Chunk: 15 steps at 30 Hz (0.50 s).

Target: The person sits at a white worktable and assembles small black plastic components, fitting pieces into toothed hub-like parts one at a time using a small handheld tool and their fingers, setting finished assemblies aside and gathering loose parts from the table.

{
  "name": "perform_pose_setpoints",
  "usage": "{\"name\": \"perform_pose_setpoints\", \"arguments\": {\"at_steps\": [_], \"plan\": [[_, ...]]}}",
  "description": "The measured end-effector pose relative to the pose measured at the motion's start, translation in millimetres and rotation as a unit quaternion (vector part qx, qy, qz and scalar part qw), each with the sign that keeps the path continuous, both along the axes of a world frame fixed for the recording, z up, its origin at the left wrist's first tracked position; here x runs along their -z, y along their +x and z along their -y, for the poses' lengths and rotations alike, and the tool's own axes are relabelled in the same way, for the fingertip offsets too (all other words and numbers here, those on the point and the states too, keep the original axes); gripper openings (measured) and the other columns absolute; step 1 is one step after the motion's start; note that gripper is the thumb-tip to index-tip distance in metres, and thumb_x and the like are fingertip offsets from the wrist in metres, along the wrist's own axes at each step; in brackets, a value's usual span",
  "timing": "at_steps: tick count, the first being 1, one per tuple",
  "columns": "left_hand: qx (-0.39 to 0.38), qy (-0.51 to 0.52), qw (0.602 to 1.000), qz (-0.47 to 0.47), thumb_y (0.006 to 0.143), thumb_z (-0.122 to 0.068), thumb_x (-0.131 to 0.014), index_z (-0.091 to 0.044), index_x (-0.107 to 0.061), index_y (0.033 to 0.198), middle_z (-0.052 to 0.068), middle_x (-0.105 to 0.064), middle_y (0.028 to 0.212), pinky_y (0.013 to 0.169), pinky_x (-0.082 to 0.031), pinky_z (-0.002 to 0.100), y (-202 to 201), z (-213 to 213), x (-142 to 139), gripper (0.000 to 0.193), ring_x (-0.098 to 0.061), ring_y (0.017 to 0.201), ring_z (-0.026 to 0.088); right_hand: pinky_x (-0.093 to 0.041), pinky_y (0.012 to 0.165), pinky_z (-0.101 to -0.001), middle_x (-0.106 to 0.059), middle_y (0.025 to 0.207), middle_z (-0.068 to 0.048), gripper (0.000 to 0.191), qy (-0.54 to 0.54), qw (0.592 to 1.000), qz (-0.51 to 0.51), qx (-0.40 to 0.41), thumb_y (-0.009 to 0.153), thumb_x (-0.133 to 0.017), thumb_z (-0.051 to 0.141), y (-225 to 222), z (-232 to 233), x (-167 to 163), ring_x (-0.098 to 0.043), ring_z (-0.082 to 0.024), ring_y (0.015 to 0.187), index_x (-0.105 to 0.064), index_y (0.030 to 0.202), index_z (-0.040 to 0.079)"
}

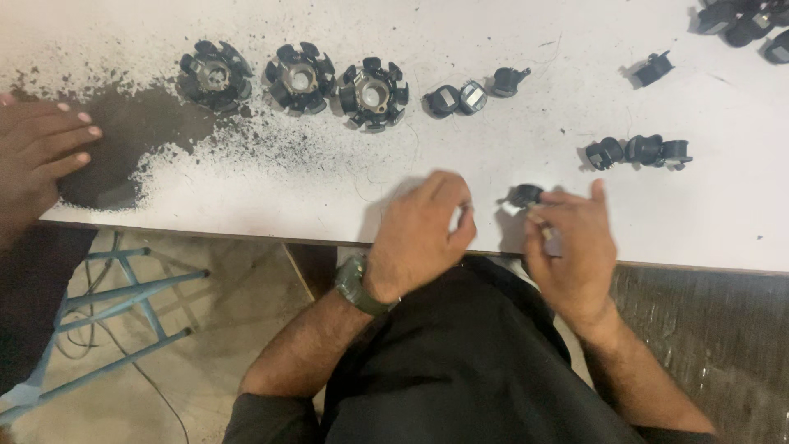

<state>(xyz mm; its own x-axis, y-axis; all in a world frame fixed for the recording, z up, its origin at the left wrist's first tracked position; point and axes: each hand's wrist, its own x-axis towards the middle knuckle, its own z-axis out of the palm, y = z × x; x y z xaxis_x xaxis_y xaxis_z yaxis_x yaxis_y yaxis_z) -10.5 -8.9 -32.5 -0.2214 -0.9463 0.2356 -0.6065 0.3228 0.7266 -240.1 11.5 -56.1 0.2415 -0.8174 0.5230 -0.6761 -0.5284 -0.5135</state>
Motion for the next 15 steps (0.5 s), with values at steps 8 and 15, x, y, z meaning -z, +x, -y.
{"name": "perform_pose_setpoints", "arguments": {"at_steps": [8, 15], "plan": [[-0.050, -0.060, 0.987, 0.144, 0.086, -0.021, -0.076, -0.001, -0.059, 0.118, 0.017, -0.056, 0.123, 0.068, -0.058, 0.042, 16.4, 99.0, -7.5, 0.042, -0.070, 0.084, 0.035, -0.032, 0.131, -0.0559, -0.065, 0.120, -0.012, 0.023, -0.018, 0.996, 0.090, 0.001, 0.100, -0.064, -0.007, -13.7, 0.3, 1.9, -0.065, -0.028, 0.121, -0.058, 0.119, 0.005], [0.010, -0.024, 0.978, 0.209, 0.089, -0.019, -0.075, -0.009, -0.061, 0.118, 0.008, -0.058, 0.127, 0.072, -0.058, 0.045, 3.8, 42.9, -12.7, 0.034, -0.069, 0.091, 0.033, -0.029, 0.126, -0.0612, -0.062, 0.102, -0.008, 0.026, 0.021, 1.000, -0.004, -0.016, 0.086, -0.074, 0.002, -0.7, -4.3, -11.5, -0.060, -0.032, 0.120, -0.072, 0.110, 0.010]]}}
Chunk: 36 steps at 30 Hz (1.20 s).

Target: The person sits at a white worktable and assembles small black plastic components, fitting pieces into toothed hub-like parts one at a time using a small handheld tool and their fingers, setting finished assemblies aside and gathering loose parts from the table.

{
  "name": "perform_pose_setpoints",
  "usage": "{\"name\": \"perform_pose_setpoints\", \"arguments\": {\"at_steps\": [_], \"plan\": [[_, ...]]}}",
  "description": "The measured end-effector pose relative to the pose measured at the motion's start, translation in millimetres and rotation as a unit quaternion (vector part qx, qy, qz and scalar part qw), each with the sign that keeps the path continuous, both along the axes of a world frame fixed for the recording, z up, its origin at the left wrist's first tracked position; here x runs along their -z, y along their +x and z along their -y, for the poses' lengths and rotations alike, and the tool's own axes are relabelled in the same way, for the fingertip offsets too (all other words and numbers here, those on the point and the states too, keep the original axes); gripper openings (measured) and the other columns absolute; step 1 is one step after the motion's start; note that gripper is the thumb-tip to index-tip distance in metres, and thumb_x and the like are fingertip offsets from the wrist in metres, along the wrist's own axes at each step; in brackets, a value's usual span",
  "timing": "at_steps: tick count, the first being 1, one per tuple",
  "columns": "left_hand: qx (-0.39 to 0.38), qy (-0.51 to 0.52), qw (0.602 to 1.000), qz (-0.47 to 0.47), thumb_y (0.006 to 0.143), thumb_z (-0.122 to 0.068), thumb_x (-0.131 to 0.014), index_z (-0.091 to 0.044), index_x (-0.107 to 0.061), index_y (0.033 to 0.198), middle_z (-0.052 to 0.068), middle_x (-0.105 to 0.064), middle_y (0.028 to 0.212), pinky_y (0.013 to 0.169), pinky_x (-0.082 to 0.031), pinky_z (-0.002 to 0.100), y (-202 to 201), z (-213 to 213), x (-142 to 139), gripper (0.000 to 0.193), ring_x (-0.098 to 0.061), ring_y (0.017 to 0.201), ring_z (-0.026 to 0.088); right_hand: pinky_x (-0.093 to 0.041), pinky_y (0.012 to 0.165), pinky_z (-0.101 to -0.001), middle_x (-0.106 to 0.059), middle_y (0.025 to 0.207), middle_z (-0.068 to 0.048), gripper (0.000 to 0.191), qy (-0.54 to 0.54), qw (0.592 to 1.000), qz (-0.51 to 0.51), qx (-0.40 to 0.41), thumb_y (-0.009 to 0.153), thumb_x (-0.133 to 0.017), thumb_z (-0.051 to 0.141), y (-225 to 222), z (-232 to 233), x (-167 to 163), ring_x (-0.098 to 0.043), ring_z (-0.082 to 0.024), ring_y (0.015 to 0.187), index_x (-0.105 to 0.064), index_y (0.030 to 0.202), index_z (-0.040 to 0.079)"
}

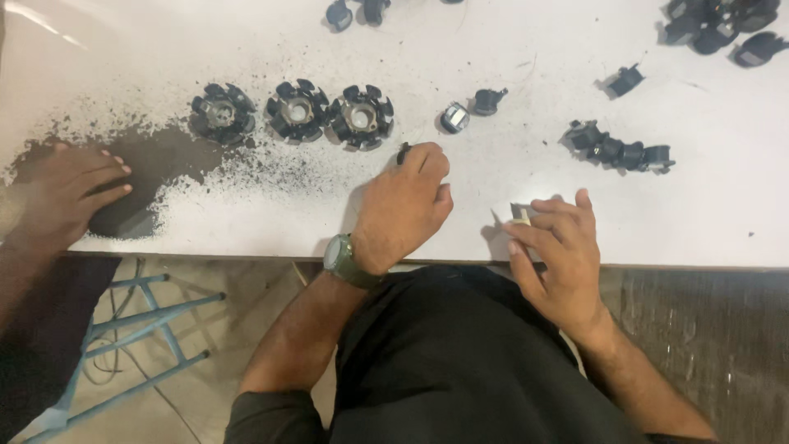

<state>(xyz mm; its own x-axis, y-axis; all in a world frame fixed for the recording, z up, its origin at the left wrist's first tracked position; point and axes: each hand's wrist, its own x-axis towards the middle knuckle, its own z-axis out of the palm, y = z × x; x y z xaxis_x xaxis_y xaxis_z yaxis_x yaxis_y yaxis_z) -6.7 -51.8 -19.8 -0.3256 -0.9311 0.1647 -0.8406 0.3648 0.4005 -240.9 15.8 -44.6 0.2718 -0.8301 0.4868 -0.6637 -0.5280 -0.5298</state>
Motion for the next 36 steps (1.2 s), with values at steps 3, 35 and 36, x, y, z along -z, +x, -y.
{"name": "perform_pose_setpoints", "arguments": {"at_steps": [3, 35, 36], "plan": [[-0.027, -0.107, 0.988, -0.109, 0.085, -0.021, -0.077, -0.005, -0.054, 0.134, 0.017, -0.052, 0.135, 0.078, -0.058, 0.045, 7.2, -15.5, 2.2, 0.056, -0.068, 0.100, 0.035, -0.028, 0.125, -0.0620, -0.063, 0.102, -0.008, 0.026, 0.001, 1.000, 0.000, -0.014, 0.084, -0.076, 0.006, 5.9, 2.1, -3.3, -0.059, -0.033, 0.122, -0.072, 0.110, 0.009], [0.088, 0.061, 0.982, -0.158, 0.086, -0.018, -0.072, -0.003, -0.065, 0.122, 0.012, -0.067, 0.097, 0.071, -0.055, 0.043, -8.4, -55.8, -8.1, 0.040, -0.067, 0.086, 0.032, -0.019, 0.126, -0.0657, -0.059, 0.114, -0.007, 0.045, 0.034, 0.997, -0.069, 0.004, 0.078, -0.087, 0.018, 15.0, -2.7, 9.6, -0.053, -0.032, 0.131, -0.071, 0.119, 0.011], [0.088, 0.051, 0.983, -0.153, 0.086, -0.015, -0.071, -0.003, -0.065, 0.126, 0.011, -0.068, 0.100, 0.073, -0.056, 0.043, -6.0, -57.0, -7.1, 0.042, -0.068, 0.088, 0.032, -0.019, 0.124, -0.0667, -0.059, 0.113, -0.008, 0.045, 0.033, 0.997, -0.073, 0.004, 0.077, -0.086, 0.017, 15.6, -2.7, 10.0, -0.053, -0.032, 0.129, -0.071, 0.118, 0.010]]}}
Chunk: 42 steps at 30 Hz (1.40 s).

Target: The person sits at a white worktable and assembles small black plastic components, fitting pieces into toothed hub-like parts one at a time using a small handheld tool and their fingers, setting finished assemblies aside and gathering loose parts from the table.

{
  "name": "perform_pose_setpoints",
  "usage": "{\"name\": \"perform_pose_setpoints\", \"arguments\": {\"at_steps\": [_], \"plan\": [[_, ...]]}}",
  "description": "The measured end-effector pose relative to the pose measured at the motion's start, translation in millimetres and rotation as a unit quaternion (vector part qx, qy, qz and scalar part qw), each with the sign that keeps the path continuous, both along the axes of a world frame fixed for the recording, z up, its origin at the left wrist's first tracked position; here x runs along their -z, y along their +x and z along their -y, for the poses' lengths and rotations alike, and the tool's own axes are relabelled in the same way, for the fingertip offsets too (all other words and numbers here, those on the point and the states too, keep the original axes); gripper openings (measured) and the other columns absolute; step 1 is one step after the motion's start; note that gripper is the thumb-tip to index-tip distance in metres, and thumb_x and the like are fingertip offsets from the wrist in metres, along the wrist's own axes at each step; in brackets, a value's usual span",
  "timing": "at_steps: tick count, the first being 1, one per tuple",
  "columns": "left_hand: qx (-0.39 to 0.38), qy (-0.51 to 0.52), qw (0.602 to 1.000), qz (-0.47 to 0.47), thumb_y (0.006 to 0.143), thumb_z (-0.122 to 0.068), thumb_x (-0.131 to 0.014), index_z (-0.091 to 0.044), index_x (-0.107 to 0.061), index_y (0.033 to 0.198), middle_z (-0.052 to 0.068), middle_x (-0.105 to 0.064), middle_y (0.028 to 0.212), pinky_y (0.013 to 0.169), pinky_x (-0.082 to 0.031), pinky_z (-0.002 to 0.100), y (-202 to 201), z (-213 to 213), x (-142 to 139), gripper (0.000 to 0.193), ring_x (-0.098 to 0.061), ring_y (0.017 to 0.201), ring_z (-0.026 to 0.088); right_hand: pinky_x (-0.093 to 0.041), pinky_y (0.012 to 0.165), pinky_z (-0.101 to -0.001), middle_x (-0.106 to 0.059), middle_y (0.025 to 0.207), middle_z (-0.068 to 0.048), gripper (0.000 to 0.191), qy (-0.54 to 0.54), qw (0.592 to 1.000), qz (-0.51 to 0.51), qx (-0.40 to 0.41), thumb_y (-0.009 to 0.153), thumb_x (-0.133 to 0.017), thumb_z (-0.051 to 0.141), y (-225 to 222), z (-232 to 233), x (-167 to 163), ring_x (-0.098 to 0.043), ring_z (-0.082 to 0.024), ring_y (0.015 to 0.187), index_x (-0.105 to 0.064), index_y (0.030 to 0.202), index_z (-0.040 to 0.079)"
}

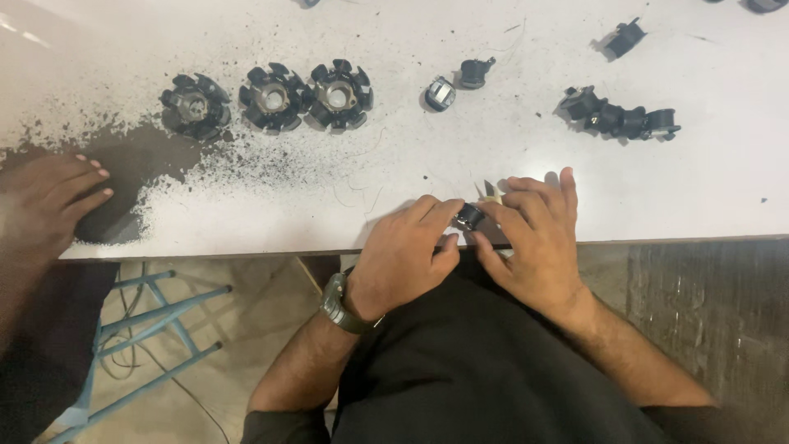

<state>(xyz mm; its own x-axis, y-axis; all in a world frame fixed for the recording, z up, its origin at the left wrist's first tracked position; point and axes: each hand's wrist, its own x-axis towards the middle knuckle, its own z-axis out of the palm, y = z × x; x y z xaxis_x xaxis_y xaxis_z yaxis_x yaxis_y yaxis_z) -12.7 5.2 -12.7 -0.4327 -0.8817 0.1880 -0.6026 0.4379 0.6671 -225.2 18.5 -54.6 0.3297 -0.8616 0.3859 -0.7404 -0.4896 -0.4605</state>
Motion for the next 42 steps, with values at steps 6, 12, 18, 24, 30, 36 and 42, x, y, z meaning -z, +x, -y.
{"name": "perform_pose_setpoints", "arguments": {"at_steps": [6, 12, 18, 24, 30, 36, 42], "plan": [[-0.020, -0.077, 0.996, 0.045, 0.088, -0.016, -0.074, -0.006, -0.069, 0.130, 0.013, -0.064, 0.115, 0.078, -0.055, 0.043, 1.2, -1.6, 2.3, 0.044, -0.065, 0.095, 0.029, -0.020, 0.123, -0.0681, -0.059, 0.110, -0.008, 0.040, -0.008, 1.000, -0.002, 0.002, 0.077, -0.086, 0.020, 3.6, 2.4, -1.1, -0.053, -0.033, 0.127, -0.071, 0.113, 0.009], [0.051, -0.233, 0.967, 0.091, 0.094, -0.014, -0.073, -0.004, -0.070, 0.115, 0.011, -0.058, 0.145, 0.103, -0.053, 0.042, 6.7, -3.1, 9.6, 0.024, -0.057, 0.133, 0.029, -0.020, 0.124, -0.0686, -0.059, 0.110, -0.009, 0.038, -0.014, 1.000, 0.008, 0.016, 0.077, -0.086, 0.020, 6.1, 1.9, -0.8, -0.054, -0.032, 0.123, -0.070, 0.109, 0.009], [-0.018, -0.211, 0.976, 0.047, 0.090, -0.012, -0.076, -0.006, -0.069, 0.108, 0.012, -0.058, 0.137, 0.106, -0.050, 0.046, 1.6, -15.4, 24.2, 0.021, -0.057, 0.131, 0.031, -0.020, 0.122, -0.0677, -0.060, 0.111, -0.010, 0.042, -0.024, 0.999, 0.022, 0.031, 0.077, -0.088, 0.020, -0.6, -6.9, 3.0, -0.054, -0.034, 0.124, -0.071, 0.113, 0.007], [-0.071, -0.189, 0.979, 0.005, 0.092, -0.017, -0.079, -0.006, -0.069, 0.112, 0.011, -0.057, 0.136, 0.110, -0.045, 0.050, -3.9, -21.8, 36.3, 0.025, -0.057, 0.129, 0.030, -0.020, 0.132, -0.0627, -0.063, 0.100, -0.007, 0.026, -0.081, 0.990, 0.109, -0.048, 0.087, -0.076, 0.000, -6.8, -16.8, 15.5, -0.062, -0.033, 0.126, -0.064, 0.108, 0.009], [-0.092, -0.178, 0.980, -0.002, 0.093, -0.014, -0.078, -0.010, -0.071, 0.111, 0.008, -0.058, 0.137, 0.112, -0.045, 0.051, -1.3, -23.3, 42.4, 0.020, -0.058, 0.128, 0.027, -0.024, 0.127, -0.0632, -0.067, 0.094, -0.006, 0.030, -0.041, 0.989, 0.128, -0.055, 0.081, -0.076, -0.001, 5.8, -14.8, 25.8, -0.065, -0.030, 0.118, -0.059, 0.105, 0.007], [-0.086, -0.181, 0.979, -0.040, 0.092, -0.010, -0.078, -0.011, -0.070, 0.109, 0.006, -0.057, 0.140, 0.116, -0.044, 0.050, -2.1, -22.1, 46.8, 0.019, -0.058, 0.132, 0.026, -0.031, 0.127, -0.0617, -0.066, 0.094, -0.007, 0.032, -0.040, 0.992, 0.114, -0.041, 0.081, -0.077, -0.004, 9.9, -11.8, 24.6, -0.067, -0.030, 0.115, -0.060, 0.105, 0.008], [-0.068, -0.194, 0.979, -0.008, 0.091, -0.009, -0.076, -0.010, -0.070, 0.102, 0.008, -0.058, 0.139, 0.118, -0.042, 0.052, -2.7, -20.4, 46.9, 0.013, -0.054, 0.136, 0.028, -0.033, 0.125, -0.0610, -0.066, 0.092, -0.007, 0.032, -0.042, 0.991, 0.119, -0.041, 0.080, -0.077, -0.005, 10.8, -10.4, 24.6, -0.068, -0.030, 0.113, -0.061, 0.104, 0.008]]}}
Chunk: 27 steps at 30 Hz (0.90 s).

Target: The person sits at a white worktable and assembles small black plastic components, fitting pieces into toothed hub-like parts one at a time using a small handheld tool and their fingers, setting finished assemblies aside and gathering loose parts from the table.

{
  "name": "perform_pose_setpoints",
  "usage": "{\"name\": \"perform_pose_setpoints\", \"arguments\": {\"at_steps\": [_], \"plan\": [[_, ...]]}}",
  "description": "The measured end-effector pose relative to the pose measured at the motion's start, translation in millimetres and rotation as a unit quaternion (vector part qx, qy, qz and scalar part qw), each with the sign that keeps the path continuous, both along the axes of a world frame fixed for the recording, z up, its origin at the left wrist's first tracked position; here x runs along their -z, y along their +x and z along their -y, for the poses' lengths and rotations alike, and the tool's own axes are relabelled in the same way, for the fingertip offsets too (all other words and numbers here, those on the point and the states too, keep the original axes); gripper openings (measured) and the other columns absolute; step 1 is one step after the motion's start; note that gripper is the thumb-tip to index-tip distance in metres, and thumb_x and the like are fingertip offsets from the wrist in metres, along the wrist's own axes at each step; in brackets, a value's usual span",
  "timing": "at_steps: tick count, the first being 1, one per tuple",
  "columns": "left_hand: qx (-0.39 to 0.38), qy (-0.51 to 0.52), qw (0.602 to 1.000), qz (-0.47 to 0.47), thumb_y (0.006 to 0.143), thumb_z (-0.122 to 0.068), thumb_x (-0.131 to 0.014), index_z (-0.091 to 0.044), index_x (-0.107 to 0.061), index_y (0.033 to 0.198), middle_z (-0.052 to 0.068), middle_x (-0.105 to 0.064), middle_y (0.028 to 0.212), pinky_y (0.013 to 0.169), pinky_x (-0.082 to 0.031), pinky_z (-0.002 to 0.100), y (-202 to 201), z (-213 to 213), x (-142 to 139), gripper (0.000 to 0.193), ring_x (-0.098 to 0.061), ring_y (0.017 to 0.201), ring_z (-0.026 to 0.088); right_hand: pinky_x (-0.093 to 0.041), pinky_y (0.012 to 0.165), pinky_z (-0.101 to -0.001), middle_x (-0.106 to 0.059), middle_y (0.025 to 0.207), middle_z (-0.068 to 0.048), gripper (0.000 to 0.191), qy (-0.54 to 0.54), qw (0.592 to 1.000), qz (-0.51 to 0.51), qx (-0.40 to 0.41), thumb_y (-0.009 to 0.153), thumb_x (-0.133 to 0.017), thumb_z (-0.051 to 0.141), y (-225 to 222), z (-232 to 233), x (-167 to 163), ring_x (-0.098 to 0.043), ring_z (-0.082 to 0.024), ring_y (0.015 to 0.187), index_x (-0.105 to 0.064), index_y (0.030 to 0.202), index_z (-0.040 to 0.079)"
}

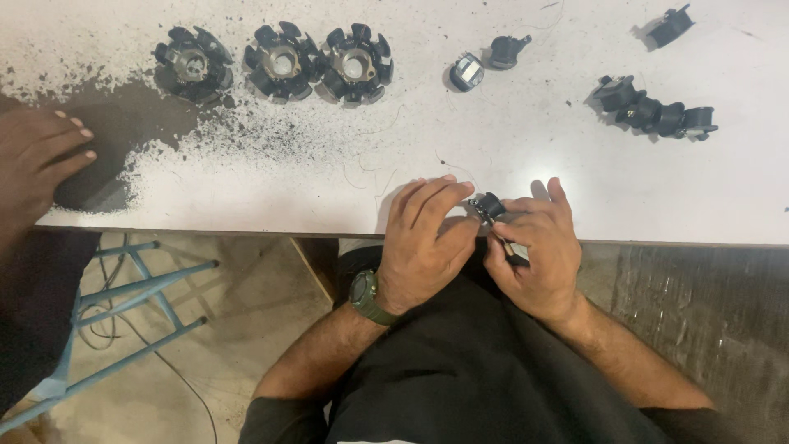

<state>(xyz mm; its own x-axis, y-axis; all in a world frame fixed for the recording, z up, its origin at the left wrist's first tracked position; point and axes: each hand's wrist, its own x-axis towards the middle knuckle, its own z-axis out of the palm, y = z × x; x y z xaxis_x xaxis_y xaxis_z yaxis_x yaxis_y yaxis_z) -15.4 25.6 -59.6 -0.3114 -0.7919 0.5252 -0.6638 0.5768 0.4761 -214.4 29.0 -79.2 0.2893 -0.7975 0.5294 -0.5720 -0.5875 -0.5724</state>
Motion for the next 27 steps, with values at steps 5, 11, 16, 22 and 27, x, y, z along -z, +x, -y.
{"name": "perform_pose_setpoints", "arguments": {"at_steps": [5, 11, 16, 22, 27], "plan": [[0.010, -0.029, 1.000, 0.000, 0.092, -0.013, -0.080, -0.012, -0.073, 0.103, 0.007, -0.057, 0.141, 0.117, -0.042, 0.051, -1.7, -0.6, -3.4, 0.013, -0.052, 0.137, 0.027, -0.033, 0.126, -0.0611, -0.068, 0.094, -0.007, 0.031, -0.003, 1.000, 0.009, -0.006, 0.080, -0.078, -0.004, -0.4, 1.3, -1.0, -0.069, -0.029, 0.113, -0.061, 0.103, 0.008], [-0.031, 0.019, 0.998, -0.050, 0.091, -0.013, -0.080, -0.011, -0.073, 0.105, 0.007, -0.059, 0.137, 0.113, -0.044, 0.049, -6.1, 1.7, -5.7, 0.016, -0.056, 0.131, 0.027, -0.032, 0.125, -0.0613, -0.068, 0.093, -0.007, 0.030, 0.004, 1.000, 0.008, -0.007, 0.078, -0.078, -0.003, -2.0, 1.3, -1.7, -0.069, -0.030, 0.112, -0.062, 0.102, 0.007], [-0.051, 0.075, 0.995, -0.034, 0.085, -0.012, -0.077, -0.011, -0.071, 0.098, 0.002, -0.066, 0.121, 0.113, -0.040, 0.051, -8.4, 2.4, -7.9, 0.014, -0.060, 0.124, 0.024, -0.029, 0.125, -0.0611, -0.065, 0.090, -0.006, 0.033, -0.019, 1.000, -0.009, 0.006, 0.079, -0.080, -0.006, -1.8, -0.7, 3.0, -0.069, -0.029, 0.112, -0.061, 0.102, 0.009], [-0.051, 0.079, 0.995, -0.035, 0.088, -0.013, -0.074, -0.011, -0.068, 0.100, 0.001, -0.069, 0.119, 0.116, -0.037, 0.052, -8.4, 3.1, -7.7, 0.014, -0.059, 0.127, 0.025, -0.026, 0.127, -0.0611, -0.067, 0.095, -0.009, 0.037, -0.052, 0.997, 0.009, -0.057, 0.082, -0.078, -0.008, -3.4, -3.4, 10.6, -0.070, -0.030, 0.116, -0.057, 0.109, 0.007], [-0.037, 0.096, 0.994, -0.041, 0.088, -0.012, -0.073, -0.011, -0.070, 0.103, 0.000, -0.070, 0.120, 0.116, -0.037, 0.051, -3.7, 3.6, -6.5, 0.015, -0.059, 0.128, 0.024, -0.028, 0.127, -0.0574, -0.066, 0.092, -0.006, 0.036, -0.051, 0.998, -0.004, -0.037, 0.082, -0.078, -0.010, 0.0, -2.8, 9.3, -0.071, -0.029, 0.112, -0.058, 0.106, 0.008]]}}
